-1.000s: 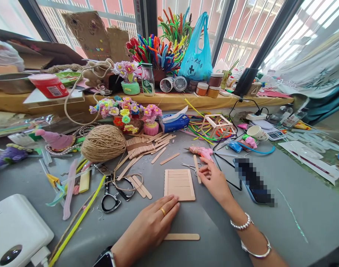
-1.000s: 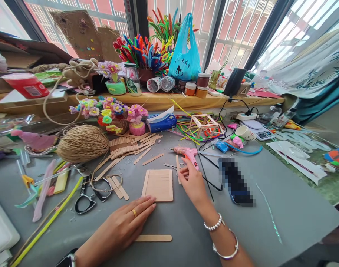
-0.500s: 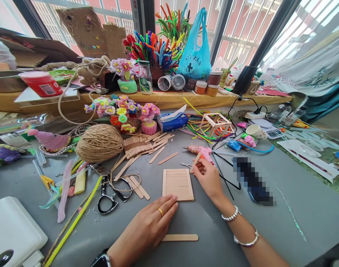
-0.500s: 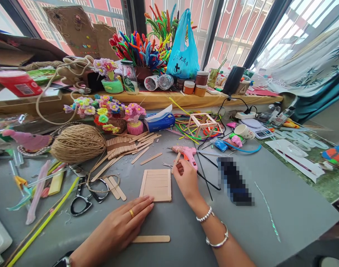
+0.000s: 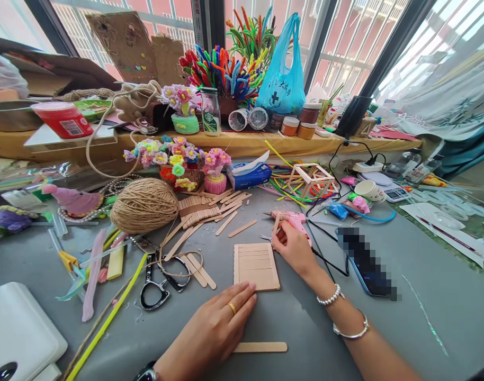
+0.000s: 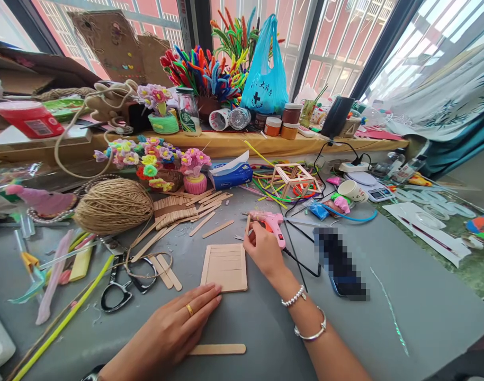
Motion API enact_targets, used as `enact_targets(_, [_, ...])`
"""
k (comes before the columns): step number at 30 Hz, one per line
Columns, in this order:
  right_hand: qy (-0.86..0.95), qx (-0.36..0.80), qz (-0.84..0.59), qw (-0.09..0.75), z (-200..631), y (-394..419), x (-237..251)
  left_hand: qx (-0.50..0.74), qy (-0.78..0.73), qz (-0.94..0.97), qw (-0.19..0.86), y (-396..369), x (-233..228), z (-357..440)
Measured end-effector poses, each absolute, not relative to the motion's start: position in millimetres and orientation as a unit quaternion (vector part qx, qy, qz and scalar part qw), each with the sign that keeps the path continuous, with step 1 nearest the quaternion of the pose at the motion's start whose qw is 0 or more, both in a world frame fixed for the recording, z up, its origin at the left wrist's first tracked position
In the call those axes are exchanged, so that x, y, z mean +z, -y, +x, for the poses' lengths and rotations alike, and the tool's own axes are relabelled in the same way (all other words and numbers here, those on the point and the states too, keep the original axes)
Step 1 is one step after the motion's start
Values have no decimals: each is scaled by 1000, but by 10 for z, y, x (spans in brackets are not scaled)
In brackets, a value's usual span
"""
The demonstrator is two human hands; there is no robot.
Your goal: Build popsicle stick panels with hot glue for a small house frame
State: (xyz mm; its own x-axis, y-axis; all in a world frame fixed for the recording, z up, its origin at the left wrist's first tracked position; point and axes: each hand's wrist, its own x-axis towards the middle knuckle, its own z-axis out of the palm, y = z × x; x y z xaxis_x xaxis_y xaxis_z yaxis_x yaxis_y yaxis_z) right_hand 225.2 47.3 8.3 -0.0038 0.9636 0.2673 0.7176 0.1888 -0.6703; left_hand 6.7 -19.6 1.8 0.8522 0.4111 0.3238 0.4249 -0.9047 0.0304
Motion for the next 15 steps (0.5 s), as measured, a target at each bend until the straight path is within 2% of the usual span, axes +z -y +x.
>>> enact_targets(4, [693,197,-597,353,2274,-478,70,-166,219,-962,12,203,16,67])
enact_targets(11, [668,350,-543,370,2386,-523,52,-166,226,-960,-3,210,-20,64])
enact_targets(15, [675,369,-527,361,2424,-543,49,-155,226,-962,-5,207,13,76])
